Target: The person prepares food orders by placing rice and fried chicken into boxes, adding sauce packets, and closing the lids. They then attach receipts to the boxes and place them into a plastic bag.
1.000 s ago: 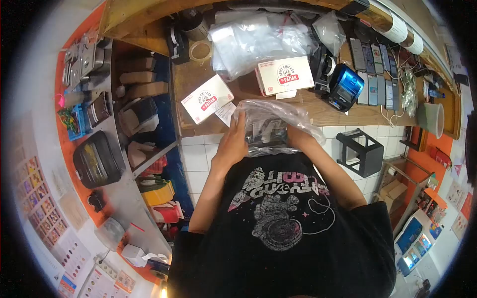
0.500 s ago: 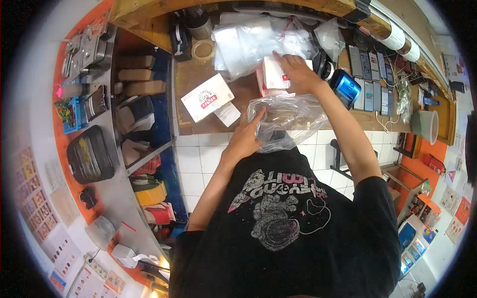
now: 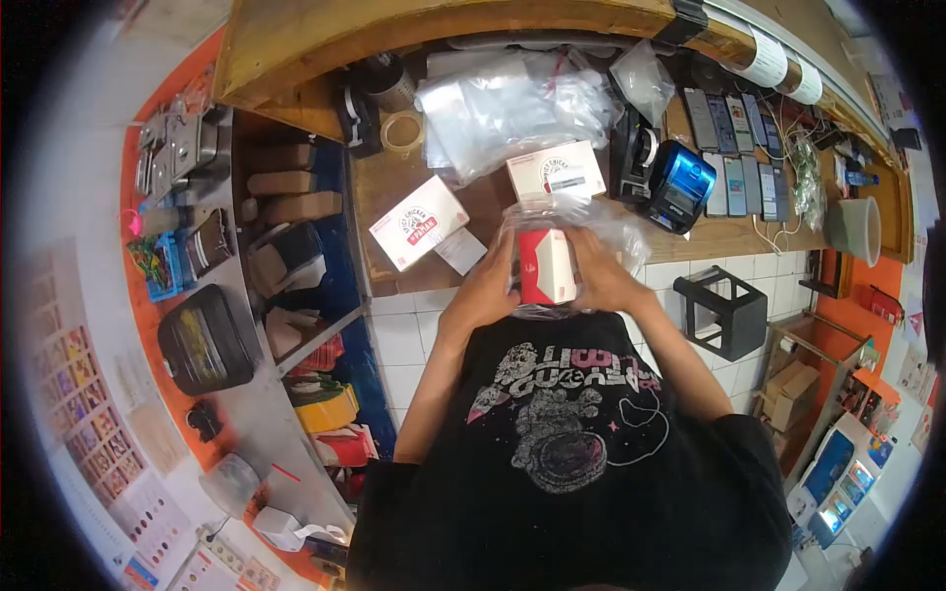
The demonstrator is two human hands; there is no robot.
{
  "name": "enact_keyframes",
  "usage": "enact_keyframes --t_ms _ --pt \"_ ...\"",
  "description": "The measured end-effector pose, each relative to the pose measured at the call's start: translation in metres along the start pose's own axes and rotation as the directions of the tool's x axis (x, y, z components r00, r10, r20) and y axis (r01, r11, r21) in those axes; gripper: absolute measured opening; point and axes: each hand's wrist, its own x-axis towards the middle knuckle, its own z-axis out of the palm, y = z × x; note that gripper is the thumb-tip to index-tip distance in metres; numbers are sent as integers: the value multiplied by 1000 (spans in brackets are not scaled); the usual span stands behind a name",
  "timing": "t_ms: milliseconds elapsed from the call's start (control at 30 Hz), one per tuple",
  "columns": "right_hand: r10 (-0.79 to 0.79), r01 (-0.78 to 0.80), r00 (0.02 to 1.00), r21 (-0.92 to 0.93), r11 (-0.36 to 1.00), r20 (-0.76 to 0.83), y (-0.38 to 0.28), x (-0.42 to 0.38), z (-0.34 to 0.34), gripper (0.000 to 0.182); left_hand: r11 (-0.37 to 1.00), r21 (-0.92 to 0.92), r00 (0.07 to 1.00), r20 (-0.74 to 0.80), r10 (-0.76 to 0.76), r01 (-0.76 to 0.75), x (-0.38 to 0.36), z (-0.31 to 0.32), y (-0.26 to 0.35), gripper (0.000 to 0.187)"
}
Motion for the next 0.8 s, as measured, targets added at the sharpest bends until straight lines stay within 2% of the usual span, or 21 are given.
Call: enact_keyframes --t_ms 33,100,133,167,233,267,300,367,400,433,500,533,567,600,633,667,700,733,800 --pt "-1 1 1000 2 1000 -2 10 -2 16 105 1000 3 1000 1 0 0 -1 1 0 96" --pt "220 -208 976 -320 924 1 7 -4 30 97 1000 -14 999 49 21 -21 -6 3 0 98" --pt "226 -209 974 -357 911 8 6 -4 34 88 999 8 998 52 45 -46 -7 9 -2 98" --pt "232 -216 973 -351 911 3 6 1 44 88 999 11 997 61 48 -49 -7 9 0 98" --pt "118 -65 992 -669 741 34 15 15 68 80 1000 -12 998 63 -14 15 -9 7 8 95" --pt "218 -65 968 -713 698 125 15 22 71 72 1000 -11 998 68 -13 14 -12 -3 20 95" --pt "220 -69 968 -712 699 122 32 24 84 72 999 -54 999 37 -3 5 -15 -19 38 92" --pt "260 -114 931 -472 874 257 71 24 117 70 995 -100 1000 1 2 -2 -24 -30 45 90" --pt "222 -85 964 -627 775 143 46 21 96 73 998 -61 1000 -6 -15 15 -27 -30 42 87" --pt "219 -79 965 -630 773 147 24 21 67 73 999 -21 999 -12 -33 33 -30 -29 38 84" --pt "246 -136 926 -355 925 286 -12 22 15 74 999 -13 999 -15 -43 43 -36 -27 27 83" --pt "23 -65 919 91 994 395 -5 24 -11 71 999 -3 999 -14 -52 52 -38 -26 24 82" --pt "24 -65 914 88 994 406 0 27 -30 71 998 -13 998 -18 -58 58 -41 -24 24 82" --pt "94 -233 930 372 898 356 4 32 -46 64 996 -26 997 -4 -80 80 -42 -24 24 83" --pt "178 -350 930 623 699 323 11 40 -58 56 995 -35 995 8 -97 97 -41 -24 25 85" --pt "274 -270 960 475 838 61 27 50 -59 49 995 -39 995 3 -95 95 -40 -22 24 85" --pt "294 -228 931 283 931 -218 47 59 -52 42 991 -52 992 24 -120 121 -39 -19 23 84" --pt "292 -227 931 281 933 -220 63 67 -42 42 987 -64 988 47 -145 148 -38 -17 23 84" --pt "224 -296 836 -69 953 -501 92 80 -20 32 991 -57 993 38 -115 117 -36 -16 24 84"
